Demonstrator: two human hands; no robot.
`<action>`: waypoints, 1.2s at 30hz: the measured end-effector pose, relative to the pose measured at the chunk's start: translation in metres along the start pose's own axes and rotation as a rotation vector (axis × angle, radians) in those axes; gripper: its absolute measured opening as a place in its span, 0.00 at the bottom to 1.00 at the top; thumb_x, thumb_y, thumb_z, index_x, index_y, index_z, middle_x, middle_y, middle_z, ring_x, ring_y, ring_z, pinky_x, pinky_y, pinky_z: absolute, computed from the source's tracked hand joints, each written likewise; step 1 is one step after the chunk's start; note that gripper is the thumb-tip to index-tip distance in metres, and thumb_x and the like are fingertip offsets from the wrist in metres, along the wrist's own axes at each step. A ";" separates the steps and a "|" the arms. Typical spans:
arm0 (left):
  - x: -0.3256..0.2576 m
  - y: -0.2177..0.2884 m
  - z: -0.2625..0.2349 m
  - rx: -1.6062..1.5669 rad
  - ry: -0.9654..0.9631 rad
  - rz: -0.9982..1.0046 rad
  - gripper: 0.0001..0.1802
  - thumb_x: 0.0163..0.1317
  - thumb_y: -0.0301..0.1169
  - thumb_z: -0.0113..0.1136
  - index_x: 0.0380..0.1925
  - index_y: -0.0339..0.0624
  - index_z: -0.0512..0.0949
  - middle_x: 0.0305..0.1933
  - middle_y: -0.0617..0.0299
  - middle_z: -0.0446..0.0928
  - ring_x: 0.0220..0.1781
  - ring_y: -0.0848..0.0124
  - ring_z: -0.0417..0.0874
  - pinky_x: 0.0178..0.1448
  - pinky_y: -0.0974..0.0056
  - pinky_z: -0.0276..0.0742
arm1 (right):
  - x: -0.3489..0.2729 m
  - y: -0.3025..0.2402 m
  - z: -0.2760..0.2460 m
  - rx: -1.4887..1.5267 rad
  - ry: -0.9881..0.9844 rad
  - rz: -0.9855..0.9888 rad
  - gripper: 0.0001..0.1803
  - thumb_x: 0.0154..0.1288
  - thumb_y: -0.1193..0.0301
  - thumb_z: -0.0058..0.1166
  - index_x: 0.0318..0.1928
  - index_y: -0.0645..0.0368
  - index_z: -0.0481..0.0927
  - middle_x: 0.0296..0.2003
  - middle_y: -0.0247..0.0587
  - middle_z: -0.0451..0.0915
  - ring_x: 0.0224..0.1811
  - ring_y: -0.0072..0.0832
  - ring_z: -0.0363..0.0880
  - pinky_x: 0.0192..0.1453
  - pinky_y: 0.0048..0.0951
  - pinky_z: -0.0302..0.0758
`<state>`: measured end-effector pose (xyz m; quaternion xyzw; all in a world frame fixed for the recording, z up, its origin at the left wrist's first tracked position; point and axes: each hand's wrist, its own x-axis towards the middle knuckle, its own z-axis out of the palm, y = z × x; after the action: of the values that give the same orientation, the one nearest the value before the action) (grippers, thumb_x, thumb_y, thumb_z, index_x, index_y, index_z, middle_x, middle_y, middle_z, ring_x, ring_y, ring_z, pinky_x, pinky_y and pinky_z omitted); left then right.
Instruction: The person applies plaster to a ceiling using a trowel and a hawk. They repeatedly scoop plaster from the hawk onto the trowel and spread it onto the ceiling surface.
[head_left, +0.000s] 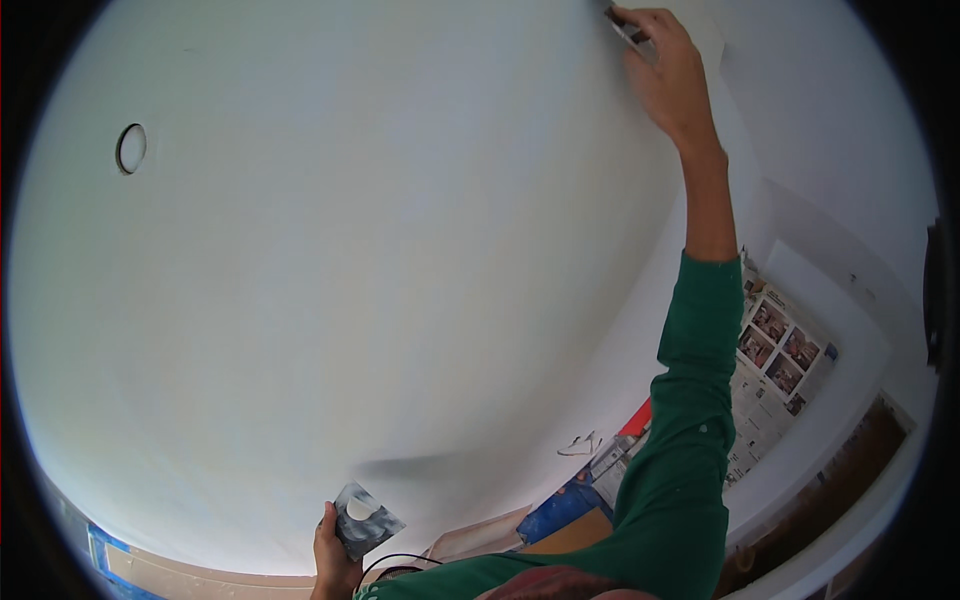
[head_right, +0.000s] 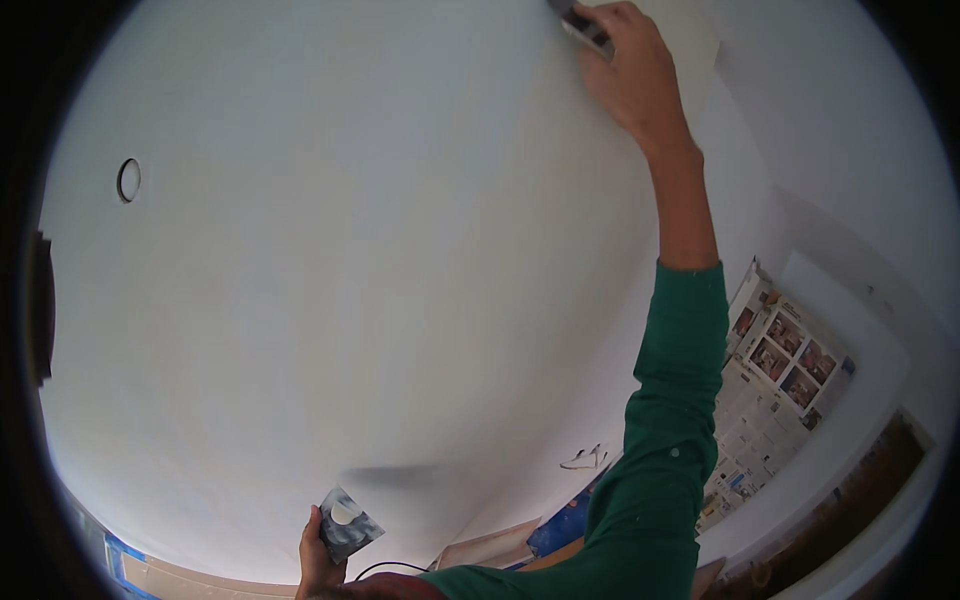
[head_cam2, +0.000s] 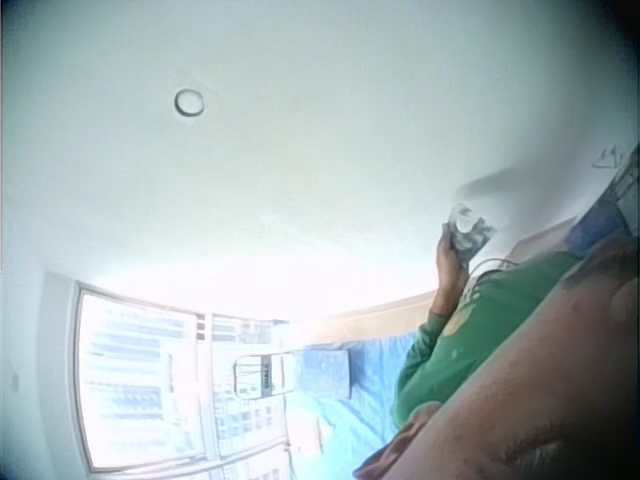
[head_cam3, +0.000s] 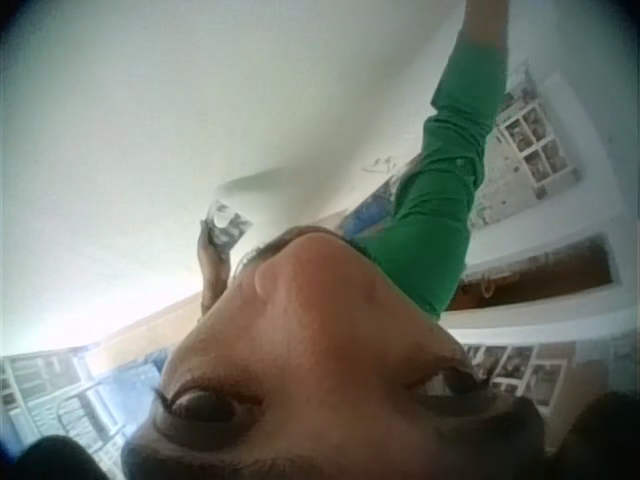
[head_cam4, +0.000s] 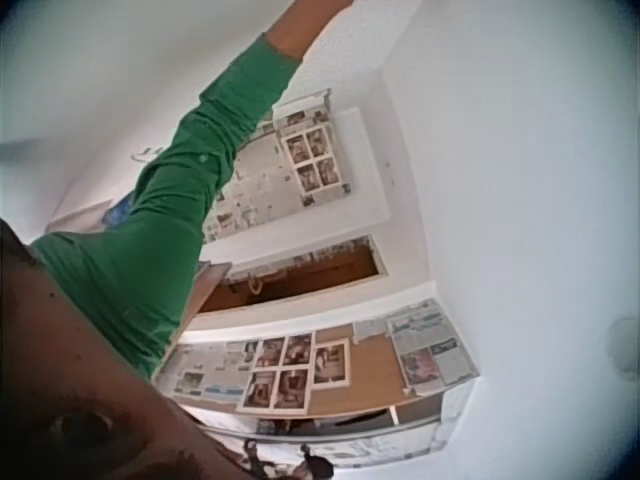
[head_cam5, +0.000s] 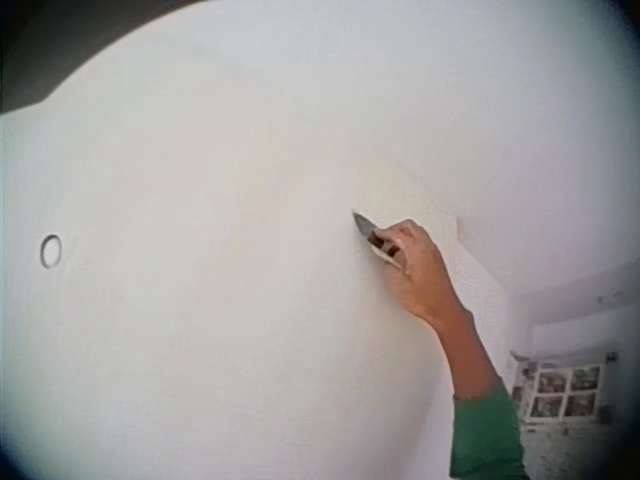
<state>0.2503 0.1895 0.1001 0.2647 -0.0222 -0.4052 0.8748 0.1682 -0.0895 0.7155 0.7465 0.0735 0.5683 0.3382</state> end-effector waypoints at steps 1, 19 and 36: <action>0.000 0.003 0.007 -0.007 -0.004 -0.016 0.29 0.80 0.50 0.44 0.56 0.31 0.75 0.53 0.52 0.83 0.54 0.60 0.86 0.62 0.52 0.81 | -0.013 -0.011 -0.001 0.016 -0.012 0.015 0.23 0.59 0.78 0.55 0.58 0.62 0.81 0.51 0.41 0.81 0.54 0.39 0.78 0.63 0.35 0.73; 0.008 0.053 0.096 0.063 -0.233 -0.044 0.30 0.80 0.50 0.43 0.63 0.32 0.73 0.60 0.52 0.81 0.62 0.59 0.83 0.71 0.52 0.75 | -0.189 -0.176 0.012 0.208 -0.180 0.156 0.32 0.47 0.80 0.64 0.58 0.64 0.79 0.52 0.40 0.76 0.50 0.39 0.76 0.51 0.38 0.73; -0.118 0.095 0.164 0.095 -0.174 0.419 0.33 0.80 0.55 0.42 0.58 0.32 0.74 0.53 0.52 0.82 0.51 0.65 0.87 0.55 0.60 0.86 | -0.229 -0.274 0.022 0.815 0.256 -0.323 0.20 0.60 0.62 0.60 0.51 0.52 0.88 0.53 0.32 0.81 0.51 0.32 0.74 0.48 0.35 0.71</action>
<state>0.1960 0.2522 0.3076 0.2591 -0.1709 -0.2345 0.9212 0.1850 -0.0036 0.3684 0.7215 0.4478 0.5206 0.0891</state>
